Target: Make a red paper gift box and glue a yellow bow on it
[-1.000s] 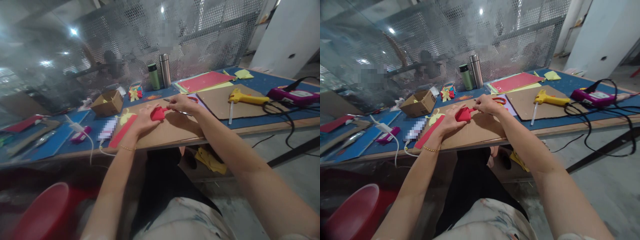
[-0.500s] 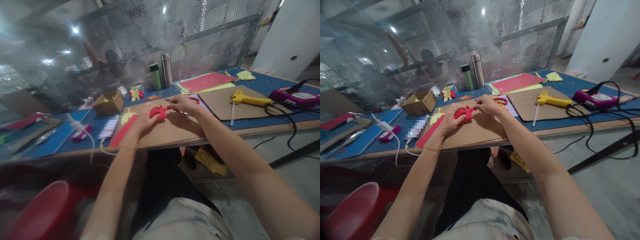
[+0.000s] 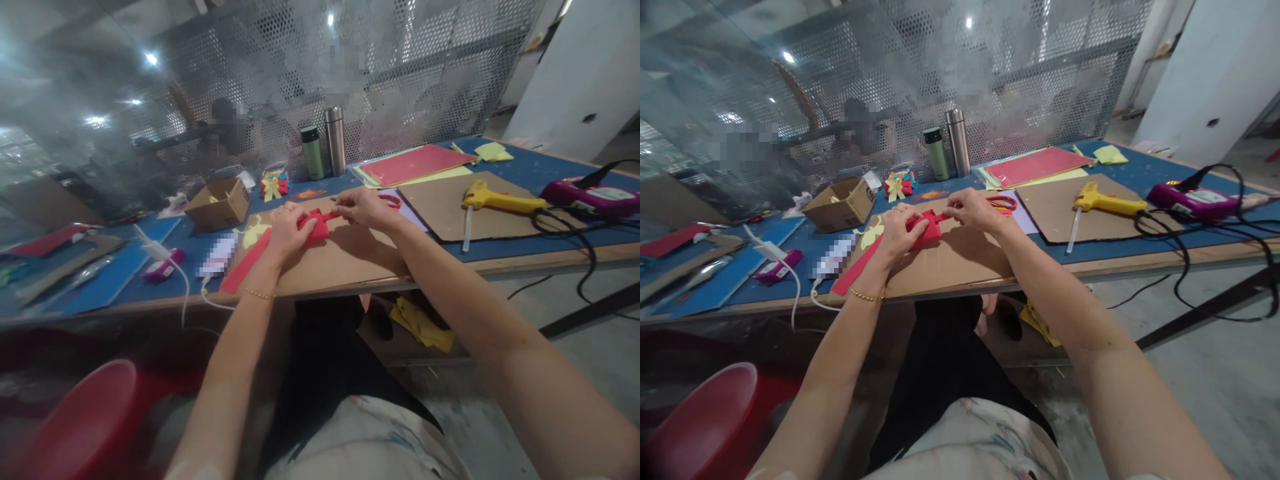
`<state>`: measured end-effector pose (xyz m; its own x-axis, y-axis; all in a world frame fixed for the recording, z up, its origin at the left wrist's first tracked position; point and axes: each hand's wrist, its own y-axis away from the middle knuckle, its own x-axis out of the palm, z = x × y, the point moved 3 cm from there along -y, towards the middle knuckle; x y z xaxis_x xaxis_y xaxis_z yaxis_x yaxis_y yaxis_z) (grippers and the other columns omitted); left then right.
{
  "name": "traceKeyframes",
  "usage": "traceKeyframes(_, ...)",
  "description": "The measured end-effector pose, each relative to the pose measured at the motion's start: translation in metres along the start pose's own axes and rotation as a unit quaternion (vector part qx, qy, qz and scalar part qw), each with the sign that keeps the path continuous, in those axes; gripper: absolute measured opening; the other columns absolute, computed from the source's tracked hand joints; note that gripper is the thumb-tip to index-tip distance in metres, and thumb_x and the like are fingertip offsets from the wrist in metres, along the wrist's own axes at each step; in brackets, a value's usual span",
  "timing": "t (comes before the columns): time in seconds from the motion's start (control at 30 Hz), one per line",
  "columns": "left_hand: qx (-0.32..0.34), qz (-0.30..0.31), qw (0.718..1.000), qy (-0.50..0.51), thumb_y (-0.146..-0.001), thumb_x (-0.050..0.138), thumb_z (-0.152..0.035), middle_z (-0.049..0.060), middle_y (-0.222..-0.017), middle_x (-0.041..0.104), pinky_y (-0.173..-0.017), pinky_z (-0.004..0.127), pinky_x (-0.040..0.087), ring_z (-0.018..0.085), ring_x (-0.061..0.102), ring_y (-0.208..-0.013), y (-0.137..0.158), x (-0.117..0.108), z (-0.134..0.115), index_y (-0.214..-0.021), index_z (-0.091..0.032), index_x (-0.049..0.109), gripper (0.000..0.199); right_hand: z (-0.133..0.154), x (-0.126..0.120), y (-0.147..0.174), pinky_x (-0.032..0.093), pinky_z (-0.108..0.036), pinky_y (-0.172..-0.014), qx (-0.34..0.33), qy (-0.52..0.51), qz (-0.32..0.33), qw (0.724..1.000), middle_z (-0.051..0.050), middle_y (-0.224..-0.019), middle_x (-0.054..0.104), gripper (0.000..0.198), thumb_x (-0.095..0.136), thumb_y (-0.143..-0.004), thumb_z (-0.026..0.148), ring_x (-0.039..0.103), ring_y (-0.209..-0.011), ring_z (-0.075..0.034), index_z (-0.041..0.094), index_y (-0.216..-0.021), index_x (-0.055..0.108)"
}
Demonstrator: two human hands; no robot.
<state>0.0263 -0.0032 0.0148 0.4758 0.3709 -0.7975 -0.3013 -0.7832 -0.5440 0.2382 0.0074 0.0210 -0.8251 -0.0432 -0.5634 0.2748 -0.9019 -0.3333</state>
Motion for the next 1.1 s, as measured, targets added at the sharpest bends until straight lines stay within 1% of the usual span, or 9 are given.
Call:
traceKeyframes(0.1, -0.014, 0.014, 1.000, -0.010, -0.094, 0.067, -0.037, 0.009, -0.100, 0.065, -0.108, 0.060, 0.040, 0.034, 0.057, -0.109, -0.002, -0.001, -0.001, -0.082, -0.023, 0.067, 0.018, 0.001, 0.001, 0.000, 0.037, -0.025, -0.057, -0.008, -0.002, -0.003, 1.000, 0.004, -0.055, 0.056, 0.024, 0.073, -0.095, 0.024, 0.050, -0.053, -0.010, 0.018, -0.072, 0.065)
traceKeyframes(0.17, -0.024, 0.026, 0.999, -0.006, -0.094, 0.068, -0.035, 0.010, -0.103, 0.066, -0.108, 0.061, 0.039, 0.034, 0.057, -0.111, -0.003, -0.003, -0.002, -0.082, -0.022, 0.069, 0.017, 0.001, 0.001, -0.001, 0.037, -0.025, -0.058, -0.018, -0.007, -0.006, 1.000, 0.004, -0.054, 0.056, 0.023, 0.073, -0.094, 0.022, 0.050, -0.053, -0.010, 0.017, -0.073, 0.066)
traceKeyframes(0.27, -0.027, 0.033, 0.999, 0.015, -0.093, 0.068, -0.031, 0.009, -0.110, 0.069, -0.109, 0.059, 0.041, 0.033, 0.059, -0.113, -0.003, -0.007, -0.004, -0.082, -0.022, 0.072, 0.014, -0.001, 0.002, -0.002, 0.037, -0.025, -0.058, -0.035, -0.014, -0.009, 0.999, 0.005, -0.055, 0.056, 0.019, 0.072, -0.095, 0.020, 0.051, -0.054, -0.010, 0.016, -0.076, 0.069)
traceKeyframes(0.43, -0.019, 0.035, 0.998, 0.052, -0.091, 0.069, -0.025, 0.006, -0.110, 0.074, -0.112, 0.054, 0.043, 0.028, 0.062, -0.111, -0.004, -0.010, -0.003, -0.083, -0.024, 0.077, 0.011, -0.004, 0.005, -0.004, 0.037, -0.026, -0.058, -0.062, -0.030, -0.007, 0.998, 0.004, -0.056, 0.056, 0.020, 0.072, -0.094, 0.022, 0.051, -0.054, -0.011, 0.017, -0.075, 0.068)
traceKeyframes(0.53, -0.021, 0.041, 0.998, 0.054, -0.090, 0.070, -0.025, 0.005, -0.112, 0.075, -0.113, 0.054, 0.044, 0.029, 0.063, -0.112, -0.005, -0.010, -0.002, -0.085, -0.025, 0.080, 0.011, -0.002, 0.005, -0.004, 0.036, -0.027, -0.059, -0.064, -0.028, -0.004, 0.998, 0.004, -0.054, 0.055, 0.021, 0.067, -0.094, 0.021, 0.049, -0.054, -0.011, 0.018, -0.073, 0.066)
traceKeyframes(0.77, -0.011, 0.042, 0.996, 0.080, -0.089, 0.070, -0.024, 0.005, -0.113, 0.076, -0.114, 0.051, 0.046, 0.028, 0.065, -0.113, -0.005, -0.010, -0.002, -0.081, -0.024, 0.080, 0.013, 0.002, 0.003, -0.001, 0.035, -0.027, -0.056, -0.055, -0.016, 0.001, 0.998, 0.003, -0.054, 0.055, 0.024, 0.067, -0.092, 0.024, 0.047, -0.053, -0.011, 0.019, -0.069, 0.061)
traceKeyframes(0.97, -0.008, 0.039, 0.995, 0.088, -0.088, 0.069, -0.024, 0.006, -0.113, 0.075, -0.113, 0.050, 0.047, 0.027, 0.065, -0.113, -0.005, -0.010, -0.001, -0.079, -0.024, 0.080, 0.014, 0.003, 0.003, 0.000, 0.036, -0.026, -0.058, -0.079, -0.015, 0.016, 0.997, 0.002, -0.057, 0.058, 0.026, 0.066, -0.092, 0.023, 0.049, -0.056, -0.011, 0.019, -0.066, 0.060)
traceKeyframes(1.1, -0.014, 0.043, 0.995, 0.086, -0.088, 0.069, -0.023, 0.005, -0.111, 0.076, -0.113, 0.051, 0.047, 0.027, 0.066, -0.112, -0.006, -0.009, -0.001, -0.078, -0.024, 0.079, 0.013, 0.000, 0.003, -0.002, 0.036, -0.027, -0.059, -0.078, -0.006, 0.015, 0.997, 0.002, -0.056, 0.058, 0.026, 0.065, -0.091, 0.025, 0.049, -0.056, -0.011, 0.019, -0.066, 0.060)
